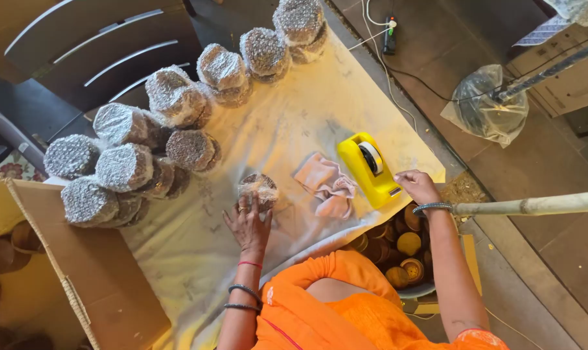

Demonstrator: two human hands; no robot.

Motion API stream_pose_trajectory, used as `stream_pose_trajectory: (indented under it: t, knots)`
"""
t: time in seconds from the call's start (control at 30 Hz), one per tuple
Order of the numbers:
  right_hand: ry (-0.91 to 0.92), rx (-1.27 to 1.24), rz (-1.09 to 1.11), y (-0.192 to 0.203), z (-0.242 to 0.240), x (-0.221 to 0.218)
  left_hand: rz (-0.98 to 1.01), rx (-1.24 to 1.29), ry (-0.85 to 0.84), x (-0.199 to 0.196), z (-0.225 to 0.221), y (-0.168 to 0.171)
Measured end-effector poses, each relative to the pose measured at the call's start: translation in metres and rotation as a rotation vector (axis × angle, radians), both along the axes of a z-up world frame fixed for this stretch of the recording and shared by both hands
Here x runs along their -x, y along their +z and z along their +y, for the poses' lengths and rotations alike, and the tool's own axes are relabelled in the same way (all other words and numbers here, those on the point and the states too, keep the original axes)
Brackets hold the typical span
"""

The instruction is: Wrapping small brown clay pots in bubble wrap and plastic for shipping.

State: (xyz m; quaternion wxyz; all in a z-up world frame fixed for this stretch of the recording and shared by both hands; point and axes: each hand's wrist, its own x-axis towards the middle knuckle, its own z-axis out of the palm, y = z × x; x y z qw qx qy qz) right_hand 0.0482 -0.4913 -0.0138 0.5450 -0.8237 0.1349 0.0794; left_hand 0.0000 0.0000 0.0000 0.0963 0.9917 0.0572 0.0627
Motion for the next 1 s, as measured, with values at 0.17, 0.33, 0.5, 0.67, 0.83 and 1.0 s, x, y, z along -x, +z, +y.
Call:
stream_pose_trajectory:
  t: [0.17,0.33,0.5,0.67,0.83,1.0]
  knots:
    - [0.000,-0.062,0.102,-0.012,0.001,-0.006,0.014,0.020,0.015,0.001,-0.001,0.001]
    - [-0.033,-0.111,0.168,-0.011,0.006,-0.006,0.010,0.033,0.014,0.000,-0.002,0.003]
    - [-0.009,-0.106,0.084,0.007,0.015,0.000,0.006,0.044,0.008,0.001,-0.002,0.004]
    - [0.057,0.067,-0.127,0.040,0.028,0.004,-0.009,0.043,0.008,0.002,-0.003,0.003]
    - [0.033,0.131,-0.029,0.050,0.022,0.014,-0.022,0.051,0.010,0.002,-0.003,0.001]
    - [-0.065,0.031,0.183,0.058,0.008,0.041,-0.020,0.041,0.016,0.002,-0.002,-0.002]
